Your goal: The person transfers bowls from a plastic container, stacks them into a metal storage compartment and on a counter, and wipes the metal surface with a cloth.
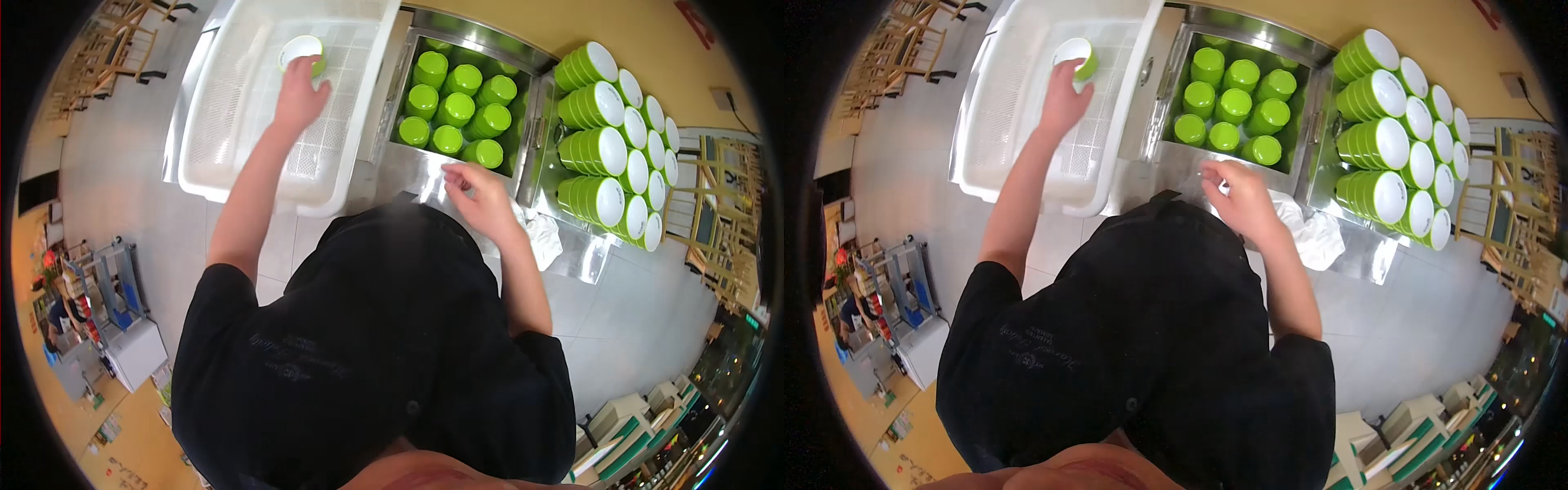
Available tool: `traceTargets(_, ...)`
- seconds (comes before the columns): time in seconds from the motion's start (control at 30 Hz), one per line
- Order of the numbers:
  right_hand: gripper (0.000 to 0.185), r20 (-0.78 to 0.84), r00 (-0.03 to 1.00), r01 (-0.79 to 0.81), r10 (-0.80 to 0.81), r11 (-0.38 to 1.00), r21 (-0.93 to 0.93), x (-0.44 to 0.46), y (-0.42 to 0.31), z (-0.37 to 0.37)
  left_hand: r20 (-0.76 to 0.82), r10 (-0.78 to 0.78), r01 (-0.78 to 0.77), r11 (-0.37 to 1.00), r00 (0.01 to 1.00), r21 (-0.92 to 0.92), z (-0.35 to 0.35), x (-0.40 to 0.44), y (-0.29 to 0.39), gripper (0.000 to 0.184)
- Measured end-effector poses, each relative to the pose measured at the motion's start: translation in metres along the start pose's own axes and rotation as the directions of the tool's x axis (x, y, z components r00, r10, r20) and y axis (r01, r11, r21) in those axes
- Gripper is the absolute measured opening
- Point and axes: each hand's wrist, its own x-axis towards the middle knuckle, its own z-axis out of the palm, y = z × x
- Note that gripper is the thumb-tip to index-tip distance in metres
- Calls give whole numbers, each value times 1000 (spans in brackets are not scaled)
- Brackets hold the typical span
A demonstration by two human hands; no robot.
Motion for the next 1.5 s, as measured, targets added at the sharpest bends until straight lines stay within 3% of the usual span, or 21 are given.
traceTargets(0.07, 27, 7, 974, -224, 225, 974, -26, -30, 35, 15, 17, -29, 26, 990, 999, 138, 14, 10, -39, 46)
traceTargets(0.13, 25, -17, 960, -279, 279, 960, 14, -54, 53, 25, 33, -54, 43, 961, 998, 273, 23, 15, -76, 49)
traceTargets(0.2, 24, -54, 931, -354, 362, 929, 109, -72, 68, 32, 388, -122, -52, 911, 914, 408, 30, 22, -103, 48)
traceTargets(0.23, 24, -80, 923, -367, 377, 923, 116, -76, 66, 30, 406, -96, -79, 916, 909, 394, 33, 25, -103, 48)
traceTargets(0.37, 24, -146, 893, -412, 426, 904, 116, -77, 65, 25, 400, -327, 100, 865, 856, 492, 43, 28, -93, 28)
traceTargets(0.5, 24, -156, 908, -371, 388, 920, 128, -76, 73, 23, 419, -348, 136, 879, 839, 458, 44, 40, -102, 25)
traceTargets(0.6, 24, -184, 907, -360, 378, 925, 124, -75, 74, 22, 274, -221, 106, 919, 936, 380, 30, 48, -92, 25)
traceTargets(0.7, 24, -181, 913, -348, 366, 929, 126, -70, 71, 20, 201, -244, 217, 965, 949, 147, 0, 56, -53, 25)
traceTargets(0.73, 24, -174, 920, -332, 352, 934, 135, -67, 70, 20, 217, -245, 267, 960, 945, -78, -13, 57, -29, 24)
traceTargets(0.77, 24, -174, 918, -336, 357, 932, 137, -64, 70, 21, 234, -245, 309, 903, 941, -298, -24, 54, -4, 23)
traceTargets(0.8, 29, -142, 925, -329, 352, 930, 163, -60, 69, 21, 237, -245, 311, 902, 940, -299, -34, 50, 23, 23)
traceTargets(0.87, 34, -108, 932, -321, 345, 928, 188, -49, 63, 23, 241, -229, 330, 746, 943, -579, -45, 33, 75, 19)
traceTargets(0.93, 63, -92, 947, -252, 307, 891, 376, -36, 52, 25, 324, -151, 343, 636, 934, -692, -37, 6, 104, 16)
traceTargets(0.97, 63, -91, 948, -251, 305, 892, 377, -29, 48, 25, 373, -132, 369, 622, 919, -691, -29, -10, 121, 14)
traceTargets(1.03, 95, -159, 947, -169, 280, 852, 496, -20, 40, 25, 503, -46, 413, 636, 863, -652, -15, -35, 156, 14)
traceTargets(1.1, 101, -182, 940, -167, 290, 852, 496, -15, 35, 25, 662, -82, 592, 538, 745, -600, 3, -63, 183, 15)
traceTargets(1.17, 106, -200, 933, -167, 298, 854, 493, -16, 40, 27, 686, -45, 593, 545, 726, -592, 19, -87, 187, 16)
traceTargets(1.23, 103, -237, 931, -181, 277, 916, 359, -20, 52, 32, 782, -39, 658, 567, 622, -495, 20, -96, 193, 17)
traceTargets(1.4, 94, -188, 870, -310, 457, 802, 511, -33, 77, 45, 753, 70, 418, 796, 655, -438, -5, -80, 198, 28)
traceTargets(1.47, 90, -202, 834, -344, 513, 771, 536, -30, 95, 43, 485, 259, -145, 955, 836, -259, -17, -76, 185, 41)
traceTargets(1.5, 91, -249, 780, -414, 574, 772, 482, -27, 103, 38, 485, 253, -140, 956, 837, -257, -22, -76, 176, 41)
